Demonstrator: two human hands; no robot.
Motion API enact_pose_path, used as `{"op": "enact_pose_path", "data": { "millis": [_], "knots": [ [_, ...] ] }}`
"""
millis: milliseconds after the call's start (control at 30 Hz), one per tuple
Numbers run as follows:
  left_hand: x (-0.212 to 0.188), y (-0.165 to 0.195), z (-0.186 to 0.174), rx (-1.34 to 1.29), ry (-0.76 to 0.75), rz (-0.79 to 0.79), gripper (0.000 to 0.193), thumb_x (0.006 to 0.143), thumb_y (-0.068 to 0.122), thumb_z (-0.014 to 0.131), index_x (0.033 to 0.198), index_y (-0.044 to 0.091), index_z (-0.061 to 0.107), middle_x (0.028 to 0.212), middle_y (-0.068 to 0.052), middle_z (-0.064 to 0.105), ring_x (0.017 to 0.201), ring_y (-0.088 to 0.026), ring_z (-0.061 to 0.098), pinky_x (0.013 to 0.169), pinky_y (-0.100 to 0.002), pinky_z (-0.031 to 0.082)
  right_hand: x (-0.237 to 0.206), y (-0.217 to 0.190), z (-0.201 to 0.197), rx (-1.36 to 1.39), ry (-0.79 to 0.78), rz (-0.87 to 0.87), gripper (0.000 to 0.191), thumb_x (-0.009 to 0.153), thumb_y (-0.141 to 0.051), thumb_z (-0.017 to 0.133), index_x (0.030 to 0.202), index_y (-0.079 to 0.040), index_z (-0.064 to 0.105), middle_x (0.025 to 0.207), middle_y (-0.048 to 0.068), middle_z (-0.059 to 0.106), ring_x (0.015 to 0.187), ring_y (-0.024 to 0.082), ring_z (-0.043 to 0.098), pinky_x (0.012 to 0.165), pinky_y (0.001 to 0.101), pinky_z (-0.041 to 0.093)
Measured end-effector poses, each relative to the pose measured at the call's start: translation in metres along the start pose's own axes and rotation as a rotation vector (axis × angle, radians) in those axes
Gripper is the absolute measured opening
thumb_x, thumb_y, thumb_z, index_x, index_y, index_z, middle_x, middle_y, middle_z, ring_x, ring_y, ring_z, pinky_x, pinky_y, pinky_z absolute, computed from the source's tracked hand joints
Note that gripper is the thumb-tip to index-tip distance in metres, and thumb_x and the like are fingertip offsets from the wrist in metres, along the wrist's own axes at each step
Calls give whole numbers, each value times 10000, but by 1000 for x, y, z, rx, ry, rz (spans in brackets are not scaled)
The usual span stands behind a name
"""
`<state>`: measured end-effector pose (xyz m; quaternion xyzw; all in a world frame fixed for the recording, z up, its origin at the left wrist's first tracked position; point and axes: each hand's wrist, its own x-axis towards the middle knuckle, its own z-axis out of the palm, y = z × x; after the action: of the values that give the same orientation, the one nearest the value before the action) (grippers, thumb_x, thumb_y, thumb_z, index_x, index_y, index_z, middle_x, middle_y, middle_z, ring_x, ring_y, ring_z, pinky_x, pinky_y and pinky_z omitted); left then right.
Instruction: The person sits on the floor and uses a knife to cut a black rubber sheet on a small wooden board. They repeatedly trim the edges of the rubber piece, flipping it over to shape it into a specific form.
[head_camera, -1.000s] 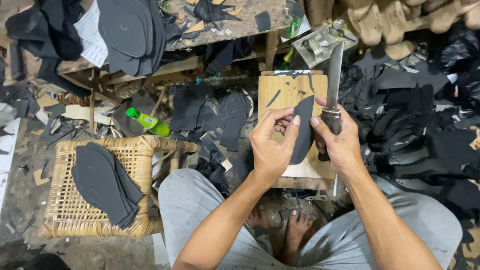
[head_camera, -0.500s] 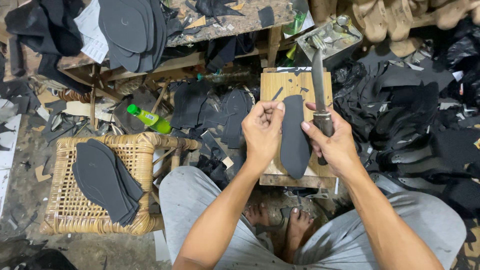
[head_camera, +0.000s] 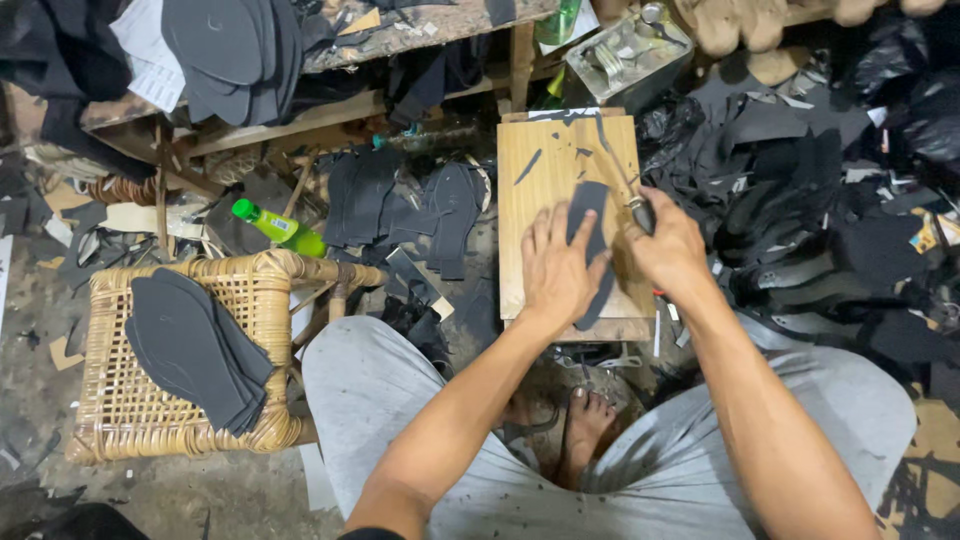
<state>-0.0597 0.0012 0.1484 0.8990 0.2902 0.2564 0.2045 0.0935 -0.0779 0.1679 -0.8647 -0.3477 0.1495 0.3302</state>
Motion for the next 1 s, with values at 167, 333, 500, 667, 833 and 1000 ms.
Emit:
{"op": "enact_pose_path", "data": {
  "millis": [167,333,500,667,833,1000],
  "knots": [
    [0,-8,5,79,41,-25,644,882,333,686,1378,-60,563,1527,-247,466,1413,-423,408,1193,-540,289,-21,-20,-29,72,-90,93,500,955,-263,609,1450,-194,594,1088,272,740,1030,370,732,944,418,538],
    [-5,-7,13,-7,26,44,690,880,337,679,1412,-78,533,1501,-259,466,1409,-450,392,1202,-548,271,-44,-33,-32,-194,-84,29,499,934,-370,636,1416,-240,619,1099,219,728,905,403,731,859,482,535],
    [-3,-5,18,4,-9,9,698,854,292,666,1408,-103,510,1506,-275,447,1422,-460,372,1218,-532,254,-58,-36,-27,-377,38,-200,439,958,-378,641,1364,-215,669,1000,233,702,854,451,694,731,539,544],
    [-1,-4,25,-2,-21,-4,703,873,272,644,1432,-122,482,1552,-270,416,1460,-464,334,1238,-529,232,-67,-43,-24,-425,15,-194,415,975,-338,611,1372,-229,669,930,245,685,771,454,689,704,536,551],
    [2,-3,29,20,-48,-16,725,877,284,642,1445,-129,464,1567,-258,402,1470,-451,326,1244,-521,224,-71,-50,-25,-444,18,-218,399,987,-321,586,1358,-206,678,899,279,684,756,458,695,700,538,557],
    [0,-3,30,4,-66,-20,738,879,304,641,1442,-136,454,1563,-270,403,1467,-460,323,1240,-515,209,-72,-52,-22,-469,-43,-147,403,1005,-335,549,1369,-204,662,847,283,708,771,465,701,735,541,559]
  ]
}}
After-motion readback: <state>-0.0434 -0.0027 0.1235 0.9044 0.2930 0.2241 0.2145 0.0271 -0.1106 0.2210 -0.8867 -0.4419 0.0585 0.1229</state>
